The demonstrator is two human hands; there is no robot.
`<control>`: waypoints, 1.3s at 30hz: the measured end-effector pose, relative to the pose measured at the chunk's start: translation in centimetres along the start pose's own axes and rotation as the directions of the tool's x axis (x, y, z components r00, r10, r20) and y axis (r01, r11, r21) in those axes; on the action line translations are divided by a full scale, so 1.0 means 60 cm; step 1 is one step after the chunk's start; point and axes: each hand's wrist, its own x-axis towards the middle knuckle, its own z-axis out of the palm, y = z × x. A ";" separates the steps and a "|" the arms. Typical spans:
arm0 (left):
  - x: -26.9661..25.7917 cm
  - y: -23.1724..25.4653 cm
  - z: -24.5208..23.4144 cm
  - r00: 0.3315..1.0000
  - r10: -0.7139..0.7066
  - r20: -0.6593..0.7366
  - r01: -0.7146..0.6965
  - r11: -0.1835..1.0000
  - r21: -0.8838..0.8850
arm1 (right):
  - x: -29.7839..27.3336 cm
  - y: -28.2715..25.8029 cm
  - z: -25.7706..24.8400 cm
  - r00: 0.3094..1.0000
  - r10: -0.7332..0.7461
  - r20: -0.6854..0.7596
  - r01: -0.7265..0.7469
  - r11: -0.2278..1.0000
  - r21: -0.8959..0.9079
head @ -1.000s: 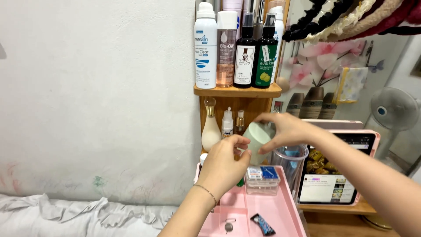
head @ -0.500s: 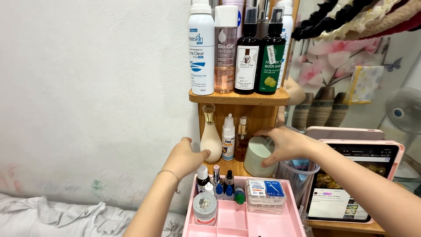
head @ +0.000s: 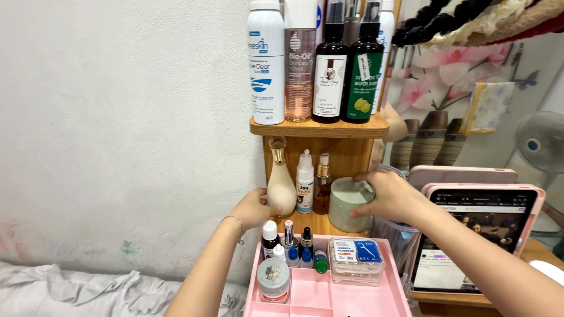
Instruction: Organizing skincare products in an organizer and cleaning the vanity surface with wet wipes.
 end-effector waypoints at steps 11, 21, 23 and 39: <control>-0.021 0.017 0.001 0.997 -0.066 -0.032 0.065 0.998 -0.006 | -0.008 0.004 -0.012 0.996 0.079 0.037 -0.080 0.997 0.014; -0.369 0.131 0.122 0.653 0.637 -0.409 -0.677 0.734 0.063 | -0.285 -0.013 -0.046 0.972 -0.048 -0.229 0.150 0.880 0.451; -0.392 0.106 0.175 0.688 0.646 -0.331 -0.691 0.723 -0.026 | -0.362 0.056 0.022 0.994 -0.004 -0.112 0.072 0.787 0.613; -0.459 0.056 0.257 0.924 0.365 0.115 -0.277 0.845 -0.458 | -0.604 0.119 0.465 0.772 0.466 0.432 -0.600 0.759 0.253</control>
